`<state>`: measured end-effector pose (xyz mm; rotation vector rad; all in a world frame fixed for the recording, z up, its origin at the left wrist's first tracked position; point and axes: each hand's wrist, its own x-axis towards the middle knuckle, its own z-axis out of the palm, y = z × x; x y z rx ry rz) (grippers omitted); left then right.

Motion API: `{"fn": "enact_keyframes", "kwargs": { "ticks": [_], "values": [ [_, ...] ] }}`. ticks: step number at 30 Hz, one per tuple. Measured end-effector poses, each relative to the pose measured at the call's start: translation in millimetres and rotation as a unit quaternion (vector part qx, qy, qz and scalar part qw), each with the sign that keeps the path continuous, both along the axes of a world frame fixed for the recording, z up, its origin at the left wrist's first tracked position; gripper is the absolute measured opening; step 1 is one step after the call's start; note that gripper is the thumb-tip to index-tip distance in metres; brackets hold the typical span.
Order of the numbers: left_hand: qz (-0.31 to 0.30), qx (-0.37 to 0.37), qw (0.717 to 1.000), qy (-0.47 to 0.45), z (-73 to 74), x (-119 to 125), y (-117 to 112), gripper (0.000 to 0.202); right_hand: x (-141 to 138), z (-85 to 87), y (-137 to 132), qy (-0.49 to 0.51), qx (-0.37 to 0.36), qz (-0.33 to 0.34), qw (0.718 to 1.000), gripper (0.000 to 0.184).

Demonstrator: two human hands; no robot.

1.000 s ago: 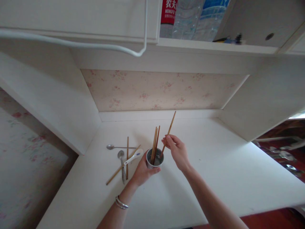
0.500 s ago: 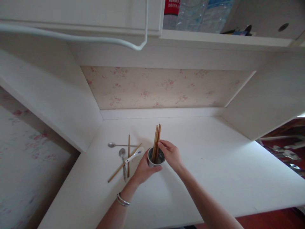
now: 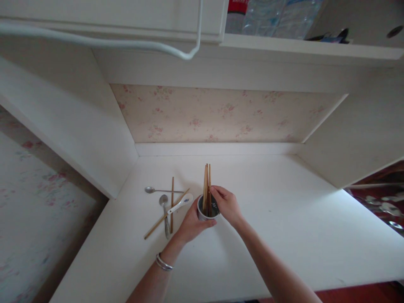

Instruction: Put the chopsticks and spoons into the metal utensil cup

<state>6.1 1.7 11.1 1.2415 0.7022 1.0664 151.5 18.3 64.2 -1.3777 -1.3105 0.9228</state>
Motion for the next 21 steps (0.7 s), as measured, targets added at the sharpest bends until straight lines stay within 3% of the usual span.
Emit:
{"fn": "enact_keyframes", "kwargs": {
  "ticks": [6,14,17,21],
  "values": [
    [0.012,0.002,1.0,0.012,-3.9,0.2,0.7,0.087,1.6,-4.2,-1.0,0.044,-0.012,-0.002,0.999,0.033],
    [-0.021,-0.019,0.998,0.05,-2.1,-8.8,2.7,0.1,7.3,-4.3,-4.4,0.071,-0.035,0.022,0.997,0.037],
    [-0.029,-0.039,0.998,0.047,-0.1,-11.2,2.8,0.103,14.6,-8.1,-13.6,0.109,-0.052,0.03,0.992,0.046],
    [-0.038,-0.031,0.997,0.062,8.1,-11.6,-0.3,0.096,22.6,-22.5,-32.6,0.137,-0.03,0.114,0.984,0.073]
  ]
}}
